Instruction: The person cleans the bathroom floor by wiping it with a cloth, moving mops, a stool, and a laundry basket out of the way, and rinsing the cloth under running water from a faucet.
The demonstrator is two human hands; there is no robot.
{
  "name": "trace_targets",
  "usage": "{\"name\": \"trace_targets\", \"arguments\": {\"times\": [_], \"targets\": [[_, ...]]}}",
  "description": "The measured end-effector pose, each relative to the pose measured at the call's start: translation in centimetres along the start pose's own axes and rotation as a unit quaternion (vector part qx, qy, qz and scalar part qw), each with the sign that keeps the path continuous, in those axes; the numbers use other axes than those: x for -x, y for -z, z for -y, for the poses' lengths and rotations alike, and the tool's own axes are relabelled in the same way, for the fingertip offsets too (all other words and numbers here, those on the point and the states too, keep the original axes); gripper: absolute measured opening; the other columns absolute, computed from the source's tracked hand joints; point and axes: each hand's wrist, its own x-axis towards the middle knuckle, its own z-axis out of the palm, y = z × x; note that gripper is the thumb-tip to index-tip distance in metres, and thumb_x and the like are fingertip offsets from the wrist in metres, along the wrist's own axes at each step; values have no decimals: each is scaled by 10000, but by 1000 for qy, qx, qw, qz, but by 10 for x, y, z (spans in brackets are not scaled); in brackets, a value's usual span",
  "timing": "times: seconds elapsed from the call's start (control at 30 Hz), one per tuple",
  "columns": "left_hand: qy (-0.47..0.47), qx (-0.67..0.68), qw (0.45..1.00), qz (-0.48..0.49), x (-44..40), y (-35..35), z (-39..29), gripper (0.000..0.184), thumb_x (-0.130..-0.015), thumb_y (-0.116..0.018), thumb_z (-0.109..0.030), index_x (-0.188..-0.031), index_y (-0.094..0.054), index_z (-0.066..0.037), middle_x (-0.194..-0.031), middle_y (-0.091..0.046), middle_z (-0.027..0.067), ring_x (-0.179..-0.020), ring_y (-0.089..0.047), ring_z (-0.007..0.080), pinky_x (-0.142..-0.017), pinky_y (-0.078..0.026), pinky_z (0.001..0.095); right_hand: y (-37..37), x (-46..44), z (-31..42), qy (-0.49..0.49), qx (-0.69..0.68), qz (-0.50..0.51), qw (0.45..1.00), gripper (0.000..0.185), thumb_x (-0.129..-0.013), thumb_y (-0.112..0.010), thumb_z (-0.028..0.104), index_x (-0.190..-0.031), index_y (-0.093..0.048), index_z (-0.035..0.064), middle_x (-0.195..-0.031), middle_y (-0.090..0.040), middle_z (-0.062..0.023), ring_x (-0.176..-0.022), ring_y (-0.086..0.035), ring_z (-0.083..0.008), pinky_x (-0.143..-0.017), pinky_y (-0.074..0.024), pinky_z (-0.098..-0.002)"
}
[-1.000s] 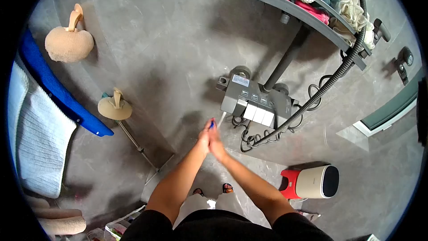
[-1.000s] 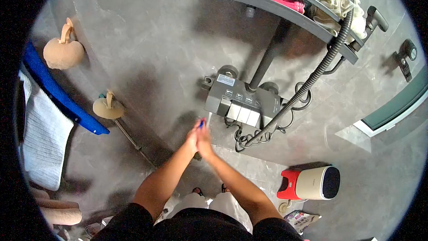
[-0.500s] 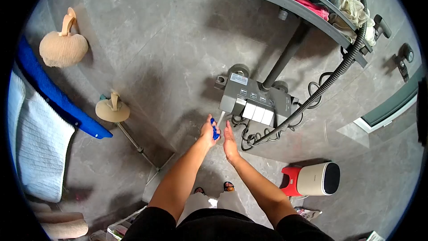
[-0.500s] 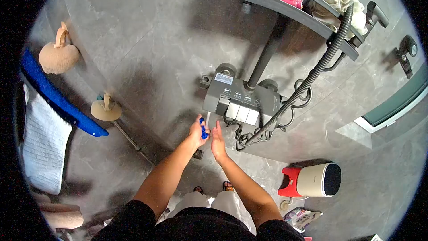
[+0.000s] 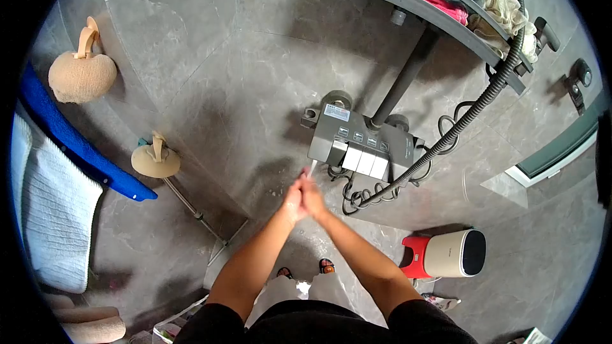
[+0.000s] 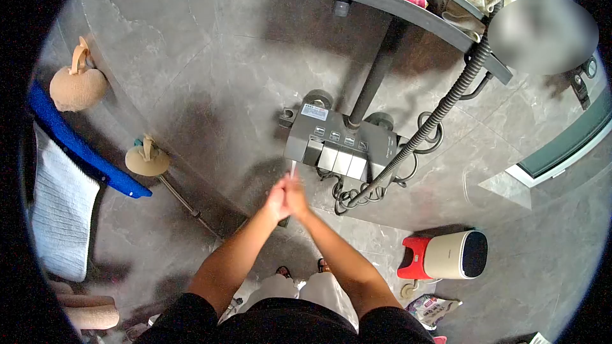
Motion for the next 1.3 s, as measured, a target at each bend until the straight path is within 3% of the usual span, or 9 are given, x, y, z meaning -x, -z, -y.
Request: {"name": "trace_targets", "arguments": {"times": [0.23, 0.33, 0.43, 0.57, 0.6, 0.8, 0.9, 0.93, 1.3], "targets": [[-33, 109, 993, 17, 10, 5, -4, 398, -999, -436, -373, -1307, -529, -139, -1301, -572, 47, -1154, -555, 231, -1028, -408, 391, -8, 10, -44, 216, 301, -21, 929, 585, -1035, -237, 414, -1517, -199, 84, -1541, -238, -203, -1444, -178, -344, -1150, -159, -451], [60, 11, 997, 38, 12, -20, -6, 385, -992, -495, -334, -1346, -508, -183, -1340, -535, 76, -1232, -509, 195, -1028, -426, 397, 34, 8, 13, -98, 321, -19, 942, 665, -1008, -219, 497, -1526, -149, 87, -1583, -128, -172, -1469, -89, -315, -1140, 5, -563], [-28, -7, 999, 27, 15, -25, -4, 317, -993, -502, -234, -1290, -545, -133, -1290, -574, 65, -1184, -547, 213, -1019, -431, 384, 39, 22, 11, -57, 251, -43, 965, 674, -994, -235, 530, -1525, -187, 117, -1577, -126, -194, -1472, -78, -314, -1101, -5, -642], [22, 68, 995, 62, -7, 4, -6, 256, -1015, -469, -254, -1213, -572, -130, -859, -568, 4, -675, -511, 89, -541, -434, 235, 44, 35, -12, -64, 86, -59, 992, 637, -1020, -267, 484, -1487, -274, 50, -1515, -279, -183, -1420, -221, -280, -1140, -148, -465], [31, 60, 996, -60, 8, -28, -16, 235, -1026, -434, -309, -1090, -563, -123, -693, -462, -32, -538, -361, 61, -419, -272, 206, 47, 34, -21, -69, 44, -63, 995, 630, -1024, -276, 477, -1480, -289, 43, -1499, -313, -179, -1404, -256, -272, -1137, -173, -439], [69, 71, 984, 151, -17, 15, -19, 411, -960, -461, -541, -938, -503, -134, -735, -551, 14, -585, -485, 112, -487, -405, 247, 54, 36, -23, -57, -63, -76, 993, 581, -1035, -320, 447, -1409, -414, 11, -1363, -505, -148, -1293, -428, -232, -1109, -284, -356], [81, 97, 989, -79, 26, -57, -44, 449, -920, -486, -604, -940, -507, -156, -938, -642, 73, -798, -618, 190, -710, -519, 378, 58, 34, -21, -20, -79, -66, 994, 524, -1039, -344, 395, -1376, -456, 9, -1353, -520, -129, -1291, -434, -220, -1121, -267, -353], [78, 103, 991, 19, 28, -49, -46, 443, -912, -506, -597, -1031, -547, -173, -1115, -643, 88, -1001, -627, 240, -887, -482, 491, 56, 38, -8, -25, -100, -72, 992, 484, -1032, -363, 340, -1370, -465, 10, -1351, -524, -122, -1284, -441, -208, -1106, -281, -338], [41, 11, 999, 7, 38, -53, -48, 164, -857, -729, -160, -949, -599, -122, -847, -605, 7, -722, -582, 107, -619, -480, 268, 58, 54, 92, -2, -341, -31, 940, 390, -892, -476, 13, -1264, -566, 88, -1225, -618, 21, -1102, -527, -75, -902, -336, -258]]}}
